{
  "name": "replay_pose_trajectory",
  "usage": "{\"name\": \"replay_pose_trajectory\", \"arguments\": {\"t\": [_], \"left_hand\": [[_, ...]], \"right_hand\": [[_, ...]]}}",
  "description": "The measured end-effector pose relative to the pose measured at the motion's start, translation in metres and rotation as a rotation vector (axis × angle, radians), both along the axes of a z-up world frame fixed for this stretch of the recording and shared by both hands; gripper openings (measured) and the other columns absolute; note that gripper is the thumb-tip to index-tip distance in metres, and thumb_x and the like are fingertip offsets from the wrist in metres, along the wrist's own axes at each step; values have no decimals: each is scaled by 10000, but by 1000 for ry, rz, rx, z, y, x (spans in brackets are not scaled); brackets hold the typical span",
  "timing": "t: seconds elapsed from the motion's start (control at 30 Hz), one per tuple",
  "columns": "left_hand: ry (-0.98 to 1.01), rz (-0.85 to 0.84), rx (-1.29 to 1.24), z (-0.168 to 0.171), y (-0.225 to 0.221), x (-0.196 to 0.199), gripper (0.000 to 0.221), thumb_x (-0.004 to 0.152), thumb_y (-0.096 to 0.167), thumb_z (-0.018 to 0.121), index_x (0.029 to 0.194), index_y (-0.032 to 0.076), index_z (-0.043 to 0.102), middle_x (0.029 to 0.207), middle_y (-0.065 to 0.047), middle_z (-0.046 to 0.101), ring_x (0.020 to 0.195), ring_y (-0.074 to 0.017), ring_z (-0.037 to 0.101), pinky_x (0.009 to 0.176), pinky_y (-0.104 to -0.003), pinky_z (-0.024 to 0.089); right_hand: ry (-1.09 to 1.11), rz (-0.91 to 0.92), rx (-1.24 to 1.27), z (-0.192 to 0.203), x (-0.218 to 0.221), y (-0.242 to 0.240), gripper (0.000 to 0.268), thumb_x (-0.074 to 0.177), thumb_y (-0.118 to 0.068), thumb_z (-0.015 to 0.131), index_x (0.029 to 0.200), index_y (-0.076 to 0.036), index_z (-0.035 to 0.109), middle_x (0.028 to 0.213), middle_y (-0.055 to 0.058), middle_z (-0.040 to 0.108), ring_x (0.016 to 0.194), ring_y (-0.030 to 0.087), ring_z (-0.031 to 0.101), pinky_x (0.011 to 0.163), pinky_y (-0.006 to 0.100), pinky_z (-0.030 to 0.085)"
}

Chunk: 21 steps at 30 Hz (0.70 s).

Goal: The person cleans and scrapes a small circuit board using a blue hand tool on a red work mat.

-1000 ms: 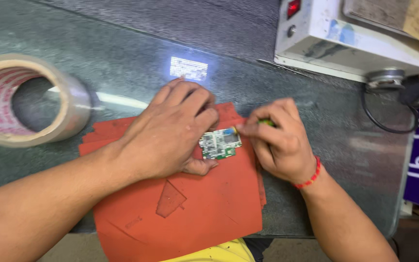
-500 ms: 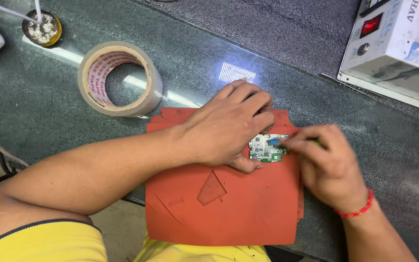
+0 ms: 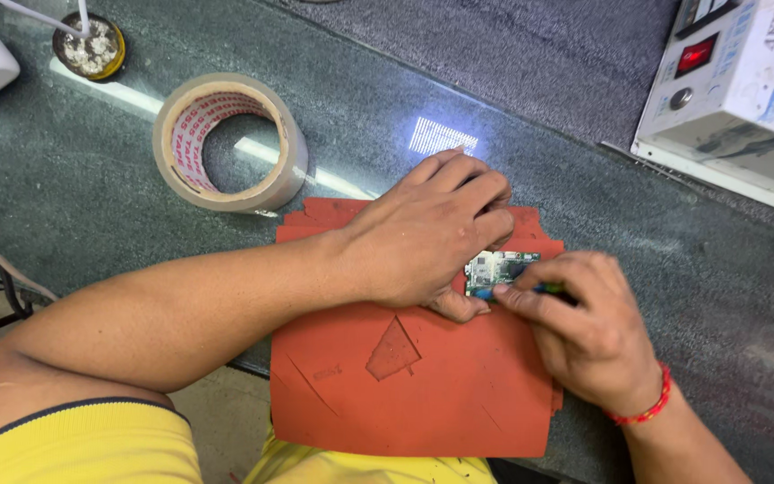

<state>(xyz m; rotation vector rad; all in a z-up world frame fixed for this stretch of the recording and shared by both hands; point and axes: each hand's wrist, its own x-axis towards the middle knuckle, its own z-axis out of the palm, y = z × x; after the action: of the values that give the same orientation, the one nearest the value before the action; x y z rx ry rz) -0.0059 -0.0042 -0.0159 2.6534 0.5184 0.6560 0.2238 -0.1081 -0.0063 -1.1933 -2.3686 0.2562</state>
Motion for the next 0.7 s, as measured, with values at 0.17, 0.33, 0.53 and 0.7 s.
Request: {"name": "replay_pose_trajectory", "arguments": {"t": [0.17, 0.33, 0.53, 0.7], "left_hand": [[-3, -8, -37, -1, 0, 1, 720, 584, 537, 886, 1030, 28, 641, 1185, -162, 547, 1219, -373, 482, 1100, -535, 352], [20, -39, -79, 1, -1, 2, 707, 567, 488, 896, 1036, 27, 637, 1195, -162, 545, 1224, -388, 477, 1057, -537, 370], [16, -35, -33, 5, 2, 2, 697, 562, 489, 911, 1018, 37, 639, 1203, -167, 544, 1214, -392, 475, 1086, -560, 357], [49, -2, -36, 7, 1, 3, 704, 559, 478, 914, 1030, 33, 639, 1175, -157, 553, 1188, -381, 489, 1103, -547, 357]], "right_hand": [[-23, -157, 5, 3, 13, 10, 287, 809, 78, 672, 991, -125, 763, 1010, 55, 686, 945, 273, 608, 866, 397, 486], [-11, -30, -2, 1, 2, 4, 393, 719, 89, 632, 1006, -130, 787, 961, 49, 674, 937, 290, 619, 871, 428, 493], [28, 29, 16, 2, 2, 12, 253, 743, 9, 704, 936, -142, 768, 999, 23, 680, 935, 262, 606, 841, 406, 450], [85, -72, 48, 4, 0, 25, 244, 854, 65, 721, 1002, -122, 772, 1034, -5, 678, 962, 213, 607, 881, 374, 442]]}}
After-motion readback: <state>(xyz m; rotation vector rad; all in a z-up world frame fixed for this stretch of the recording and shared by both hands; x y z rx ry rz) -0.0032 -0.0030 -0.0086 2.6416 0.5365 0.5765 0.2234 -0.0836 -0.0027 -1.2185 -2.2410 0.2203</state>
